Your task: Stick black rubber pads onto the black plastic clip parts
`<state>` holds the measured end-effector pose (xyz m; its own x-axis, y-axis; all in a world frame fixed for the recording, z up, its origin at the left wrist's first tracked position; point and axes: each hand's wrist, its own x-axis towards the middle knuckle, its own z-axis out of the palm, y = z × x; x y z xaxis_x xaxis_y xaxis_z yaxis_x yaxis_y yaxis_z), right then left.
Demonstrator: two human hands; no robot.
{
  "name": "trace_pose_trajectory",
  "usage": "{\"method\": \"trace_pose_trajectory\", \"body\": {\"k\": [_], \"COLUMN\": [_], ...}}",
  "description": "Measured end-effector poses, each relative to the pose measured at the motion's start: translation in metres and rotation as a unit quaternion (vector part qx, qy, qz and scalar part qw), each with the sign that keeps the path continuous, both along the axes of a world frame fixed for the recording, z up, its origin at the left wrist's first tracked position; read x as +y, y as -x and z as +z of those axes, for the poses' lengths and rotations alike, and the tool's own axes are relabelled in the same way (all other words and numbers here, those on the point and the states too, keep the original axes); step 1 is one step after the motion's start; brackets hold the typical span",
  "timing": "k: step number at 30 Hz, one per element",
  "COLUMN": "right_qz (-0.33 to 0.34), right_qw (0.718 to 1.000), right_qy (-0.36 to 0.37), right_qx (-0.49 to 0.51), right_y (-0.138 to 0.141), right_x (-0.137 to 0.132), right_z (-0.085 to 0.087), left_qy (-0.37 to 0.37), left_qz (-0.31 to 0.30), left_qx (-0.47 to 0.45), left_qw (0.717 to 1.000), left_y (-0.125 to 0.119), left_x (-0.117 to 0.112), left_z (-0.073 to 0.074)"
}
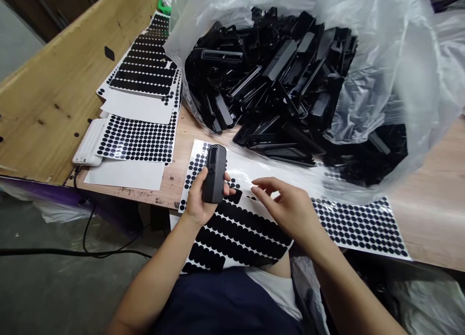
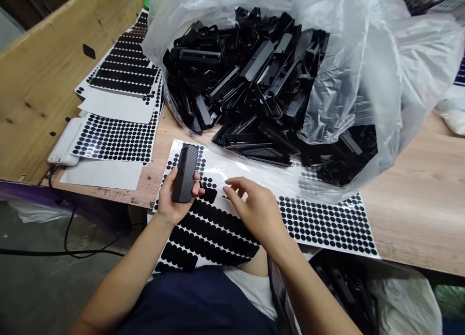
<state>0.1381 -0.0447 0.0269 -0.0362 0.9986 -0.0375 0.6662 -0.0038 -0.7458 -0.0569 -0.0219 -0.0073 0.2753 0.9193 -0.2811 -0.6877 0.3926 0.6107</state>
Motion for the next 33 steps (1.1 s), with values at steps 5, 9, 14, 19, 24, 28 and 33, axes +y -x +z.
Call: {"method": "trace_pose_trajectory", "body": {"k": [5,9,14,19,24,28,33], "right_qz": [0.112,0.195,0.047,-0.072,-0.031,-0.014,-0.007], "right_qw": [0.982,0.973,0.975,0.939,0.942,0.949,0.953], "right_qy": [-0.081,-0.116,-0.050,0.090,0.103,0.099,0.091], "right_qx": [-0.125,-0.040,0.210,0.323,0.319,0.298,0.290], "right_y": [0.004,0.006,-0.004,-0.005,0.005,0.009,0.011], "right_x": [0.007,-0.001,0.008,0.042,0.053,0.053,0.056], "right_z": [-0.015,-0.001,0.026,0.029,0.034,0.036,0.034], "left_qy": [-0.015,-0.028,-0.045,-0.058,-0.066,-0.073,-0.070], "left_qz": [-0.037,-0.049,-0.120,-0.160,-0.163,-0.157,-0.153], "left_qx": [-0.004,-0.002,-0.011,0.002,0.008,0.025,0.015], "left_qw": [0.999,0.998,0.992,0.985,0.984,0.985,0.986], "left_y": [-0.003,-0.003,0.001,0.002,0.002,0.001,0.001], "left_x": [0.004,0.004,0.002,0.002,0.002,0.002,0.003], "left_z": [0.002,-0.001,-0.005,-0.005,-0.005,-0.004,-0.003]}}
